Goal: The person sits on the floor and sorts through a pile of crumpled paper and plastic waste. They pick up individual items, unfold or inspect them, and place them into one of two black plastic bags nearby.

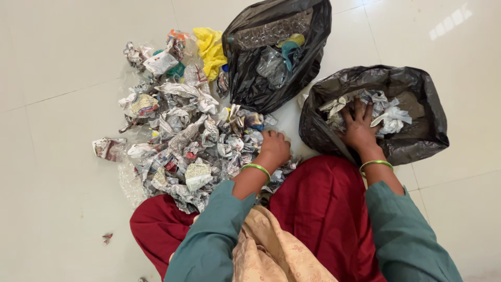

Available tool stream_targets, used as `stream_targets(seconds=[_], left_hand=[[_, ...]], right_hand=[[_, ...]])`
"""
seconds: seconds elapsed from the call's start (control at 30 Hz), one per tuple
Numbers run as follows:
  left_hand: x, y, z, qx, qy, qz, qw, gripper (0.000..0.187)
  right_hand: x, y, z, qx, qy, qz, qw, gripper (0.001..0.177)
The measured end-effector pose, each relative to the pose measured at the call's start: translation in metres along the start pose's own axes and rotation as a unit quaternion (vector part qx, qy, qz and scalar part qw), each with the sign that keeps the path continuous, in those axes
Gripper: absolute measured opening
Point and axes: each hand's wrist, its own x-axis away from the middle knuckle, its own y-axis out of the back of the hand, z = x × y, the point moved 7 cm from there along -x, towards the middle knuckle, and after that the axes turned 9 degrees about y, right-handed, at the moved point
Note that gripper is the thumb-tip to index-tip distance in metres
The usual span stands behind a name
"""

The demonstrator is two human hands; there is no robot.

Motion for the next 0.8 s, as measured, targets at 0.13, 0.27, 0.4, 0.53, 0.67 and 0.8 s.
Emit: stream_targets(seconds=[0.13,0.27,0.4,0.53,0.67,0.8], left_hand=[[0.015,0.025,0.0,-0.011,-0.034,-0.125,0.992,0.055],[-0.007,0.04,0.004,0.071,-0.024,-0.24,0.968,0.045],[-0.044,0.049,-0.001,0.031,-0.045,-0.277,0.959,0.051],[-0.074,0.057,-0.028,-0.049,-0.055,-0.338,0.938,0.05],[-0.088,0.057,-0.053,-0.097,-0.071,-0.228,0.966,0.062],[-0.065,0.038,-0.048,-0.076,-0.044,-0.023,0.996,0.067]], right_hand=[[-0.006,-0.003,0.002,-0.016,-0.008,-0.002,1.0,0.093],[-0.002,-0.008,-0.01,0.0,0.016,-0.018,1.0,0.09],[0.015,0.0,-0.026,0.018,0.097,-0.094,0.991,0.088],[0.034,-0.004,-0.052,0.003,0.067,-0.084,0.994,0.081],[0.04,-0.004,-0.066,0.005,0.077,-0.124,0.989,0.082],[0.037,-0.015,-0.093,-0.005,-0.009,-0.121,0.993,0.07]])
